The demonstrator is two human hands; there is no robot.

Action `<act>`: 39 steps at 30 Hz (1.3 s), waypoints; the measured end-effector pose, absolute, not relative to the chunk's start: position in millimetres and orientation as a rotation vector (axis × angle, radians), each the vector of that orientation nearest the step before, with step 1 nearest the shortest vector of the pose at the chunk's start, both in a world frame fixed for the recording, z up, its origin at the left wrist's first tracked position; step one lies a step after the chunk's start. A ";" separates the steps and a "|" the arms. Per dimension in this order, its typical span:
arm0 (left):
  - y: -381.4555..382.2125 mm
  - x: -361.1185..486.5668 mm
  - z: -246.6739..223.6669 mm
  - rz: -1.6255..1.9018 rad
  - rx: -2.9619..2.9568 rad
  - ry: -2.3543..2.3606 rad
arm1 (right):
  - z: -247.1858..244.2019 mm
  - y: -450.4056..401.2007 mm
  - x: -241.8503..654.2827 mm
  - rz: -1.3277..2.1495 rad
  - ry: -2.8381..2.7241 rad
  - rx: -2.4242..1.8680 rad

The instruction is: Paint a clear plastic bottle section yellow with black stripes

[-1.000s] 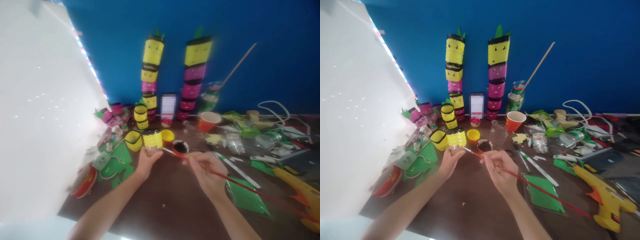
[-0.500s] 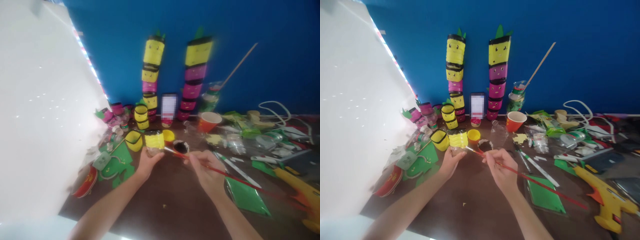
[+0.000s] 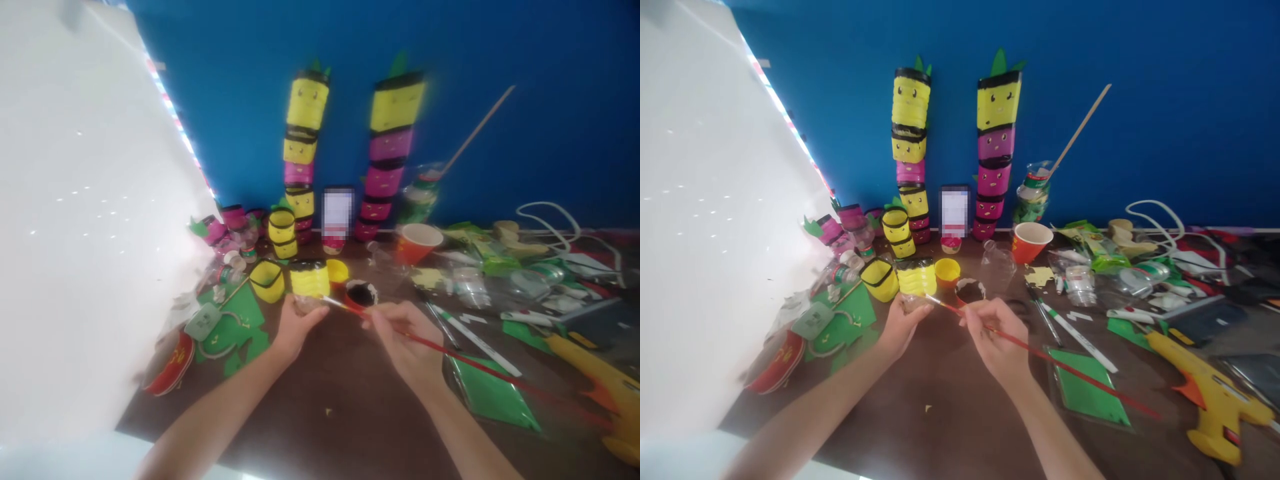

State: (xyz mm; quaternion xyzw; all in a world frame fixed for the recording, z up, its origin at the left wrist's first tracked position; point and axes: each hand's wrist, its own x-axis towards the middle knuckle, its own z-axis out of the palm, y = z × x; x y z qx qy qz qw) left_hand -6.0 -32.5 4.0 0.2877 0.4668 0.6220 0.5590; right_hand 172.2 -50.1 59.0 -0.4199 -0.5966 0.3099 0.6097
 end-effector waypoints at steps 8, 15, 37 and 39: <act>-32.0 -5.4 6.1 1.489 0.686 1.154 | 51.5 -41.6 181.5 0.797 -1.225 -0.979; -33.7 -5.4 5.6 1.459 0.754 1.198 | 55.4 -45.0 172.1 0.999 -1.166 -1.087; -33.7 -4.8 8.0 1.479 0.689 1.147 | 58.3 -44.9 173.8 0.777 -1.192 -1.122; -33.2 -4.6 7.6 1.485 0.680 1.144 | 56.8 -43.0 179.0 0.759 -1.204 -1.100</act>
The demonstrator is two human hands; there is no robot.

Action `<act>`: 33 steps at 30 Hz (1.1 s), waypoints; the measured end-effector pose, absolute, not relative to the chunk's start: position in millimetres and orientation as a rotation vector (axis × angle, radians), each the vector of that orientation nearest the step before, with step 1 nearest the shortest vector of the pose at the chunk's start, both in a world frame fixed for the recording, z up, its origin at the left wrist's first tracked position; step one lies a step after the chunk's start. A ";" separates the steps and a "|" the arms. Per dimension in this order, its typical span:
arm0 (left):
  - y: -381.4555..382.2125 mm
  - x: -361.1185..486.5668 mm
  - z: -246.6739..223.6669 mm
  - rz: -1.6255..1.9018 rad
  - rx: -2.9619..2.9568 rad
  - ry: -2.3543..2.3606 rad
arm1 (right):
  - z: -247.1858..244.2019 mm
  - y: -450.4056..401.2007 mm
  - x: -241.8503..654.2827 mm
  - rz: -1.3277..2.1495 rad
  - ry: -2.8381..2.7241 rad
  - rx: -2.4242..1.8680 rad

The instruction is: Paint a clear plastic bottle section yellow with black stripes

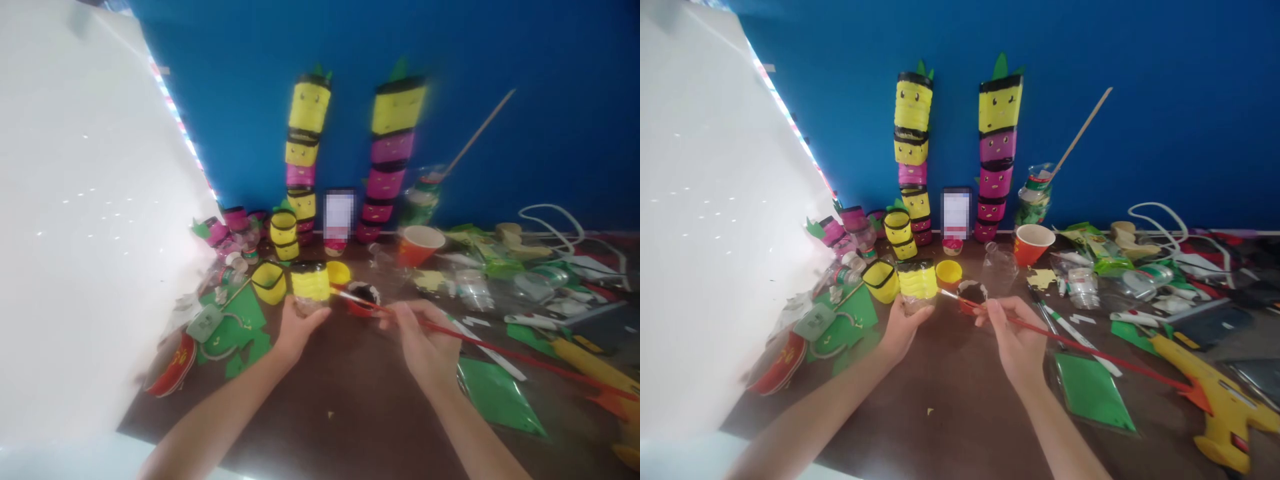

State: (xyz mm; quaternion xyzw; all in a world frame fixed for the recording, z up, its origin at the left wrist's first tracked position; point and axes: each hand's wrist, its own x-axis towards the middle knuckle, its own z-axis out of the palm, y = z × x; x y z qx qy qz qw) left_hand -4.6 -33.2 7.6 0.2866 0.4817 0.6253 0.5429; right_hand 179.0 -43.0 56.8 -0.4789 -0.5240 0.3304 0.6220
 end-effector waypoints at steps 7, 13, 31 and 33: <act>-34.0 -4.2 6.8 1.485 0.706 1.170 | 53.5 -45.7 180.1 0.799 -1.435 -0.983; -32.9 -4.5 2.0 1.478 0.701 1.136 | 51.5 -44.3 174.9 0.809 -1.425 -1.049; -31.3 -4.6 1.5 1.482 0.614 1.057 | 50.7 -40.4 181.3 0.736 -1.352 -1.123; -31.7 -4.2 2.2 1.474 0.620 1.034 | 51.3 -41.0 180.1 0.764 -1.370 -1.096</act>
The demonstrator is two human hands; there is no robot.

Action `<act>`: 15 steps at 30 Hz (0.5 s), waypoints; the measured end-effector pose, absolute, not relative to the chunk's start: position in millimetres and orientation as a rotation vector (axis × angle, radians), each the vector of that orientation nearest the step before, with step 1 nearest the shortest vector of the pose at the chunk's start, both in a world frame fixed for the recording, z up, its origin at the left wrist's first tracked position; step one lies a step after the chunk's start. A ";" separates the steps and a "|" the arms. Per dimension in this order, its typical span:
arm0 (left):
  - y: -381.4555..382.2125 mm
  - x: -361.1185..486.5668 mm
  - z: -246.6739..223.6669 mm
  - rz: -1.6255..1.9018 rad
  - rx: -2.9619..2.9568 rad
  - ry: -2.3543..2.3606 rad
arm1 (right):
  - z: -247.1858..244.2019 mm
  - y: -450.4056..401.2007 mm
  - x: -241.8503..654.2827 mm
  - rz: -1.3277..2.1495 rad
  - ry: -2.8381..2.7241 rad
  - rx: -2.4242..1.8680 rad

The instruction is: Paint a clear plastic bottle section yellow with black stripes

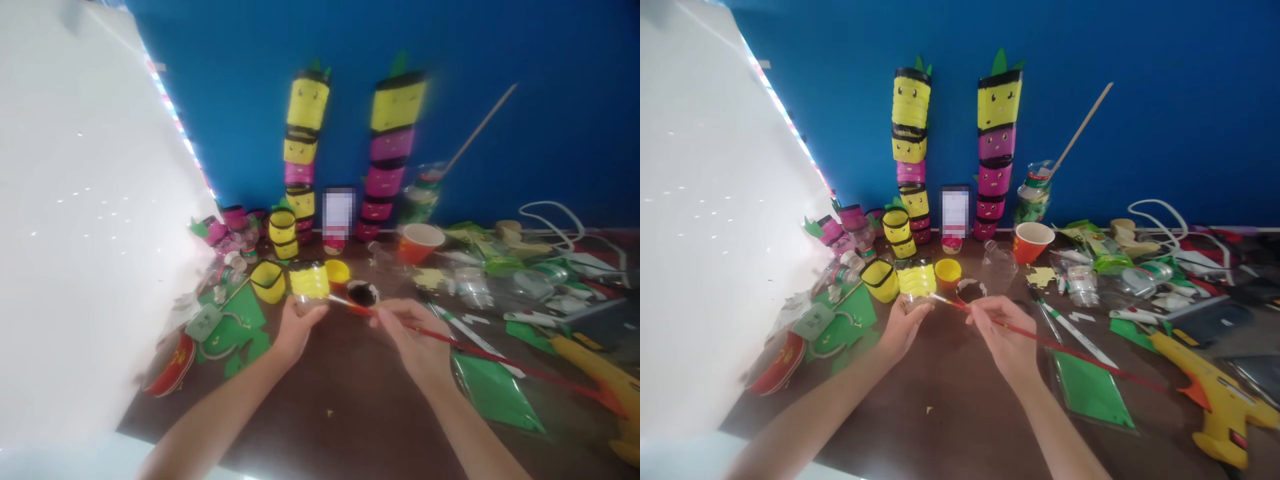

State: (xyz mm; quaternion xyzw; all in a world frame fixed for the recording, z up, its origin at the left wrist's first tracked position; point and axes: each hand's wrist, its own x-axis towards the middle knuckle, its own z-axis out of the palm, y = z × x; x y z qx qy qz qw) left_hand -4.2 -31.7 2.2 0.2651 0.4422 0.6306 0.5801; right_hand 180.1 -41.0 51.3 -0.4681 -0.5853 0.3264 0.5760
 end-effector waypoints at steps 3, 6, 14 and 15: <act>-32.9 -2.3 5.3 1.469 0.612 0.972 | 53.3 -42.1 177.1 0.798 -1.386 -1.090; -33.3 -0.9 8.2 1.472 0.572 0.924 | 56.6 -42.7 177.3 0.778 -1.340 -1.108; -32.1 -4.7 11.6 1.417 0.608 0.814 | 55.4 -40.8 184.9 0.798 -1.265 -1.028; -32.4 -5.0 12.6 1.413 0.603 0.813 | 53.6 -40.0 185.3 0.832 -1.257 -1.003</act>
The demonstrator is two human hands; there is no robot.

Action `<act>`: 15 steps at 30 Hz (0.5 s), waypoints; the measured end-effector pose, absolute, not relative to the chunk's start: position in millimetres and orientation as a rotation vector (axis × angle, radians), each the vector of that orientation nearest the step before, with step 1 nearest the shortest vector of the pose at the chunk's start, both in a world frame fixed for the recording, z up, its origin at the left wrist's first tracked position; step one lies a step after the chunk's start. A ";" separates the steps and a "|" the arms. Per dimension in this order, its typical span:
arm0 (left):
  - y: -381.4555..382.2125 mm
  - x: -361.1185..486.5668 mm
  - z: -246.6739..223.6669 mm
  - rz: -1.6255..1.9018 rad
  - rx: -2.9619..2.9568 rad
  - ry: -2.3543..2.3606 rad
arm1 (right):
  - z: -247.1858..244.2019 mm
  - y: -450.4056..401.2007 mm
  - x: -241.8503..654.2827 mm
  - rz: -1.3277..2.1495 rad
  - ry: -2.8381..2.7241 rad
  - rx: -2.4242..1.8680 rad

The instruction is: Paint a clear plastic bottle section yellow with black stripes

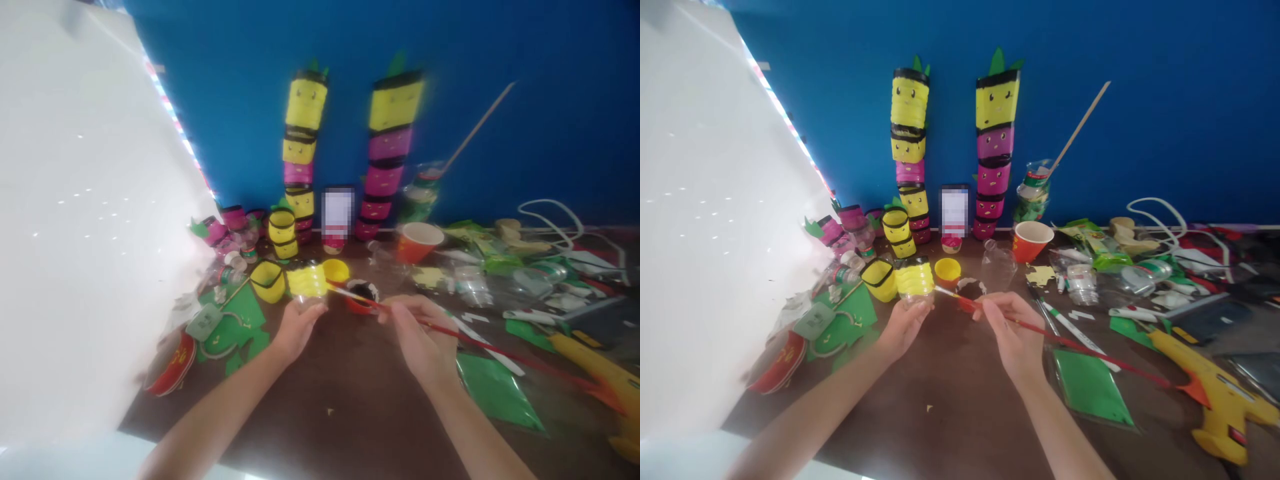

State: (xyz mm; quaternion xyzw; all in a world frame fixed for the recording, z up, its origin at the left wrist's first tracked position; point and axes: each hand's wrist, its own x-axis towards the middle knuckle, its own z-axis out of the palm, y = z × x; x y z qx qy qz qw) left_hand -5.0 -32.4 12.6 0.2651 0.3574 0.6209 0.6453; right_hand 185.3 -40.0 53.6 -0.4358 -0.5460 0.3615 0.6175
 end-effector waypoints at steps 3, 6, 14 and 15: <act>-33.8 -4.9 15.2 1.367 0.581 0.853 | 49.4 -38.0 185.6 0.936 -1.235 -0.934; -34.9 -4.0 16.8 1.350 0.565 0.873 | 50.1 -37.9 184.1 1.036 -1.205 -0.880; -34.4 -5.3 20.5 1.378 0.525 0.749 | 59.4 -39.1 183.1 1.157 -1.129 -0.796; -34.3 -5.2 20.0 1.379 0.532 0.752 | 58.4 -39.3 184.0 1.157 -1.134 -0.802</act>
